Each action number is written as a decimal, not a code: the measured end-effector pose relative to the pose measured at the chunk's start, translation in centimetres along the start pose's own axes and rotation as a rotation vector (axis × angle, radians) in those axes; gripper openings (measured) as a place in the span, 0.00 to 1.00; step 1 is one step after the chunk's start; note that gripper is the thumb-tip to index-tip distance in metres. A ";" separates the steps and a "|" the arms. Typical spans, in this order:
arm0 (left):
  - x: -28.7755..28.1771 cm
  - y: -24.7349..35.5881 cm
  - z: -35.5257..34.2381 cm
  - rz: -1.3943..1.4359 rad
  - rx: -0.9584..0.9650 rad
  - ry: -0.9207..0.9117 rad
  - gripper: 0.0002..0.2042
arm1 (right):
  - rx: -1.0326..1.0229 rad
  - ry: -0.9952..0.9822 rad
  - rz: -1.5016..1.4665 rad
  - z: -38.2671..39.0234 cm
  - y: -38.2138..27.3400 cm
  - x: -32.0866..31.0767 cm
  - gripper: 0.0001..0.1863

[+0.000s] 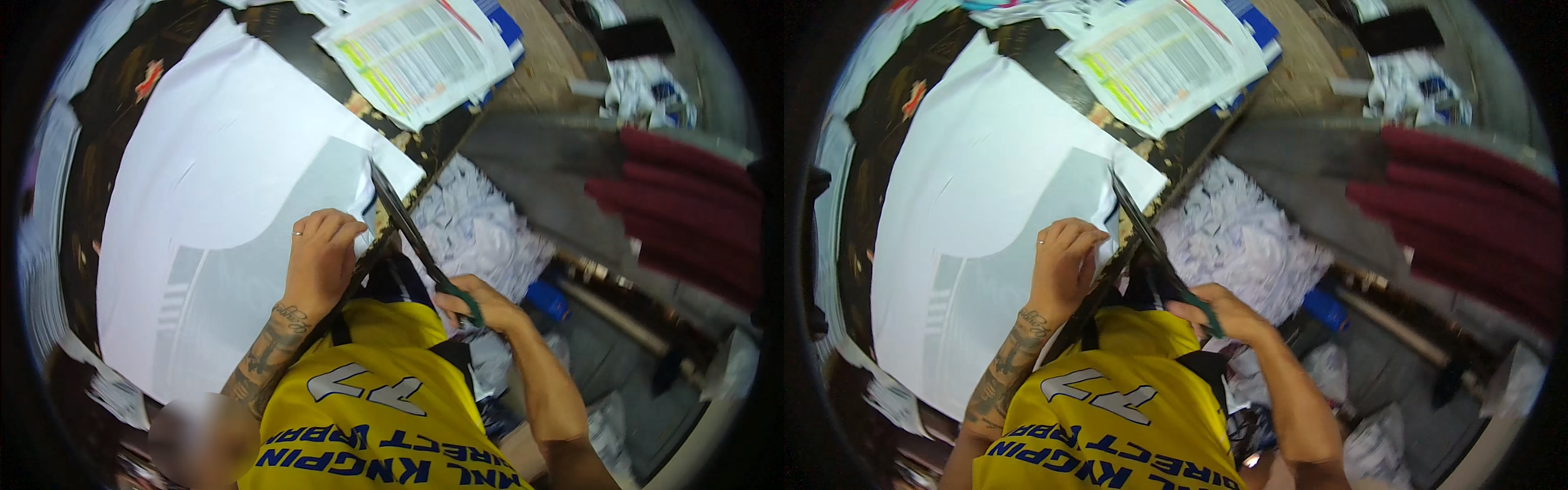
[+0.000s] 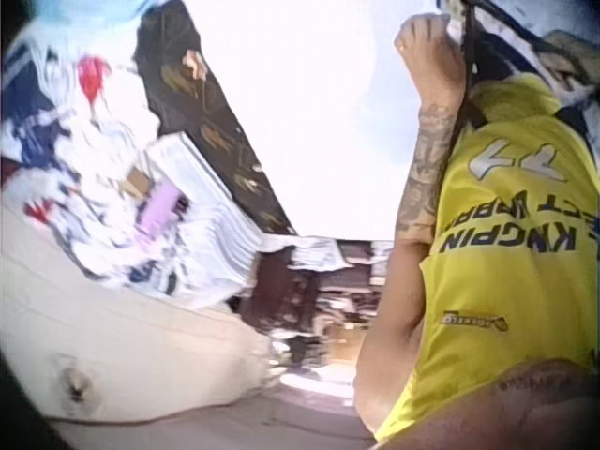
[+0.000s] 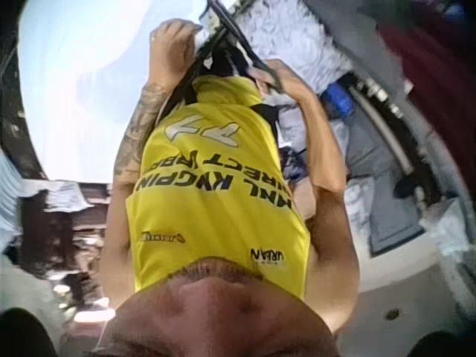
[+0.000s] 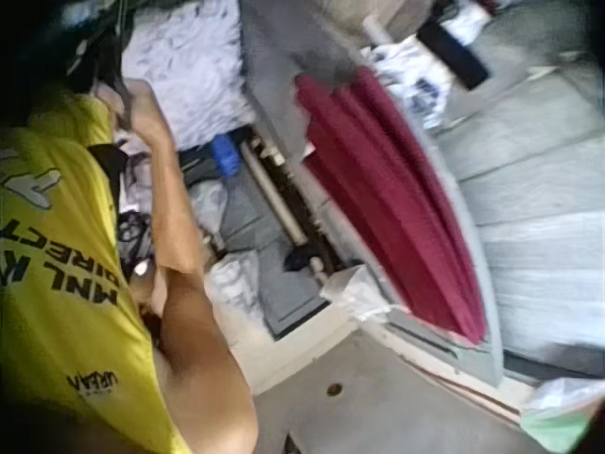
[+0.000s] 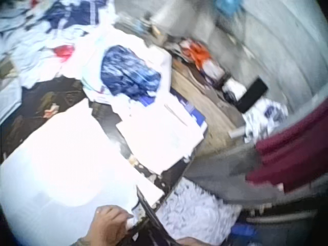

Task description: The person cuts large white printed fabric sheets on a table using scissors, following printed outlines. They repeatedly flip the sheets, trim edges, and stack the cut pieces. The person also handles and stacks finished printed jersey tops.

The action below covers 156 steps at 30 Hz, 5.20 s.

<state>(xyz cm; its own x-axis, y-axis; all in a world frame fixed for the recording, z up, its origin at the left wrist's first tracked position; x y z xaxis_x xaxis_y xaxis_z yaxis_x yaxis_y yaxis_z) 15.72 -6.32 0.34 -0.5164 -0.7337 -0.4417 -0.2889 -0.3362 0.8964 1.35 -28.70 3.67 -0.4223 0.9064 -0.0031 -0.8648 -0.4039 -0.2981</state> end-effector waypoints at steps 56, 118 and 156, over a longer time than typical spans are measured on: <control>10.7 1.8 -6.0 -0.441 -0.572 0.940 0.23 | -0.429 -0.567 2.171 -14.7 -37.6 -15.3 0.34; 2.5 -0.6 15.0 0.356 -0.394 0.335 0.14 | -0.279 -0.027 0.982 -10.8 -20.5 12.1 0.33; -8.7 -7.0 15.7 -0.379 -0.538 0.897 0.29 | -0.417 -0.396 2.187 -15.7 -42.8 25.1 0.34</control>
<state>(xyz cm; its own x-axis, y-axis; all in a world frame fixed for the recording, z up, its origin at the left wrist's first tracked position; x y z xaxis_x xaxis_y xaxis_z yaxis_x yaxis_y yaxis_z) 9.59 11.65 -2.73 0.3642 -0.6169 -0.6977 0.1951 -0.6820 0.7048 31.99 13.26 1.36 -0.4025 -0.8301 -0.3860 0.9138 -0.3394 -0.2229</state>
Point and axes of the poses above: each hand's wrist, its own z-axis away from the middle knuckle, its own x-axis out of the palm, y = z × x, the point moved 5 cm from there along -z, towards the middle knuckle, and after that the axes turned 13 degrees about z, right-handed, at the moved point
